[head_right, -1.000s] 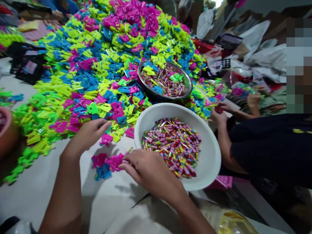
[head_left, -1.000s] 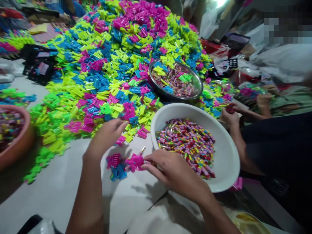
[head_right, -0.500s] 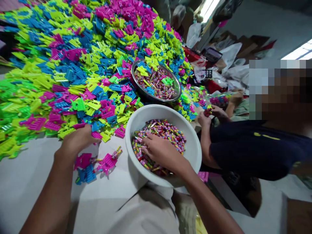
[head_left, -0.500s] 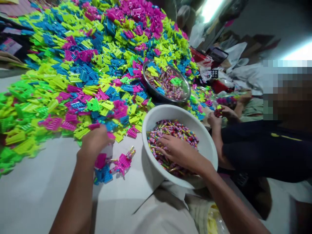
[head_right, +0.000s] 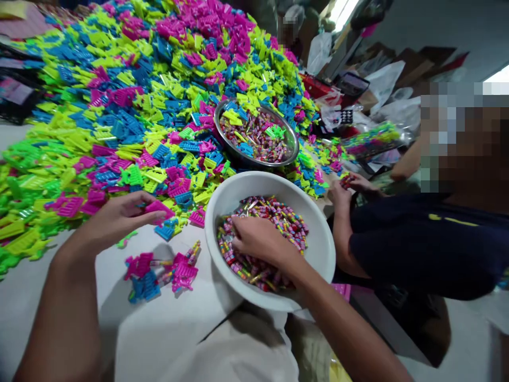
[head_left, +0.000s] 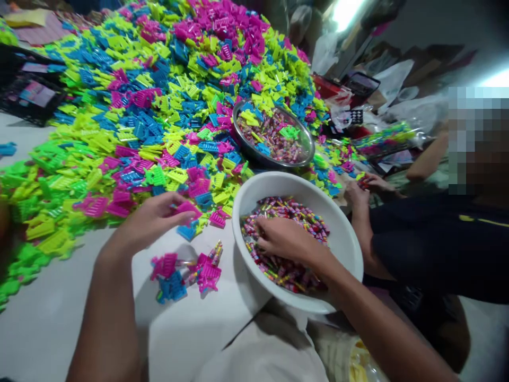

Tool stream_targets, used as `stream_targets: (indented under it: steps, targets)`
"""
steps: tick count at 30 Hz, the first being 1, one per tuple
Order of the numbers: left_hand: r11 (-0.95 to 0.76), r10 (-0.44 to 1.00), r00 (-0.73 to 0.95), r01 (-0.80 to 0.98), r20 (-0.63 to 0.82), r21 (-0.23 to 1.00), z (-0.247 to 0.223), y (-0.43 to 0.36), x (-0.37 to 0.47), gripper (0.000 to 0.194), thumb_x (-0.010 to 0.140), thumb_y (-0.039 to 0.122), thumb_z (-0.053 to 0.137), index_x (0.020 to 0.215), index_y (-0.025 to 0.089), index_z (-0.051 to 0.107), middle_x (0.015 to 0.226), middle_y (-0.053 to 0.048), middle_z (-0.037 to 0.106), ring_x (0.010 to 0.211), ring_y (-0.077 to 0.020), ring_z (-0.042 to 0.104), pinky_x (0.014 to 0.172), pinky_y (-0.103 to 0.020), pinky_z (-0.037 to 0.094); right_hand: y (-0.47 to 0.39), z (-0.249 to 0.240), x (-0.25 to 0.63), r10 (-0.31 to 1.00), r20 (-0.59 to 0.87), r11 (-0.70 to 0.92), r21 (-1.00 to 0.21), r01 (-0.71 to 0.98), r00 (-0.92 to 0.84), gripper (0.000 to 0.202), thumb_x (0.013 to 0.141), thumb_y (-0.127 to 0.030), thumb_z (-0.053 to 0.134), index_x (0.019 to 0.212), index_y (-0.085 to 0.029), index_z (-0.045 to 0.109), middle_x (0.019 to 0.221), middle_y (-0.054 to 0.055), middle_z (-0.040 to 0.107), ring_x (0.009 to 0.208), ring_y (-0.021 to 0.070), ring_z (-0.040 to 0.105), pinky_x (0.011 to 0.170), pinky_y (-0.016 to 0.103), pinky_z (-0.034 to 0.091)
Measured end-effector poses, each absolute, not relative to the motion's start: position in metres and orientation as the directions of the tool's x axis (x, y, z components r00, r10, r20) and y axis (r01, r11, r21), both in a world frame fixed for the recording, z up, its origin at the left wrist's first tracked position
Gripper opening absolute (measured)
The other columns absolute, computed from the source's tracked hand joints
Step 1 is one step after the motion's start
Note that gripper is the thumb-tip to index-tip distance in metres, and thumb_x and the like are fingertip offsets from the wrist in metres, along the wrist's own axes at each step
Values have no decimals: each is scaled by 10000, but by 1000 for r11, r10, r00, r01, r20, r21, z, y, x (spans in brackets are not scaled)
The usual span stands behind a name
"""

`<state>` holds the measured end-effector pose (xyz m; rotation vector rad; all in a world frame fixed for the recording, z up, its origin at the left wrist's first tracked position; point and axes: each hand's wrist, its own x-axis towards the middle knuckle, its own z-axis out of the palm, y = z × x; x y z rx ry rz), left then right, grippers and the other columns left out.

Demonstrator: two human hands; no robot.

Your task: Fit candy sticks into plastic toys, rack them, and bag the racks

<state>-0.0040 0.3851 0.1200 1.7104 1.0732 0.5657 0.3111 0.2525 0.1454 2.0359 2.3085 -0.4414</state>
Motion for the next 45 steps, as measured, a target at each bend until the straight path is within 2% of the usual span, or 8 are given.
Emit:
stream_targets:
  steps: [5,8,18,22,30,36,40,45]
  targets:
    - [-95,825,557,-25,93,995,146,354,39,326,860,465,915,1027,207,805,913,-69,823,776,-204,778,640,-266,632,222,188,298,995,100,77,-741,668,-3,154,1061,-359,677,1123,-226,725,993,47,805,842,199,772,728,292,604]
    - [-66,778,606,-182,165,981,155,335,62,215,895,362,903,1045,235,817,911,-40,827,789,-180,802,674,-226,657,202,196,277,959,249,143,-838,527,135,150,1064,-346,704,1170,-252,752,1076,47,814,894,186,797,726,273,641]
    - [-274,735,609,-134,297,952,157,309,87,198,1004,307,791,1200,291,799,1052,-6,828,927,-147,787,812,-196,627,193,184,260,806,592,239,-355,904,20,236,1068,-173,667,1295,-238,677,1116,88,830,994,233,807,903,362,665]
    - [-321,737,609,-68,293,945,158,310,90,236,1034,281,744,1264,290,794,1125,-1,829,976,-144,773,861,-206,604,199,182,257,813,581,196,-308,931,21,244,1104,-164,601,1336,-202,667,1152,113,818,1049,244,794,962,374,645]
    - [-149,673,715,-121,190,981,155,319,81,207,1010,384,783,1179,275,831,1129,-27,836,1037,-180,777,905,-240,595,205,197,287,982,183,128,-820,558,43,143,1115,-317,649,1212,-253,733,1070,22,801,942,164,772,817,257,601]
    - [-203,759,646,120,79,972,142,356,49,432,1073,576,596,1162,194,777,1040,-83,815,943,-215,756,831,-292,572,206,190,270,996,48,84,-837,541,-80,153,1134,-347,623,1213,-287,739,1088,-10,806,976,152,761,859,259,571]
    - [-247,907,380,828,-181,504,114,381,22,408,1092,498,480,1042,194,747,1015,-123,809,914,-279,749,772,-337,505,208,180,262,976,75,194,-730,655,-205,249,1122,-356,640,1361,-297,676,1326,24,765,1240,206,707,1082,348,520]
    - [-204,873,308,935,-377,290,79,388,15,293,844,456,793,880,176,715,959,-199,799,903,-386,762,677,-355,442,211,169,287,997,-18,55,-583,811,-81,203,1151,-338,549,1262,-264,702,1250,62,768,1151,238,716,1017,379,532]
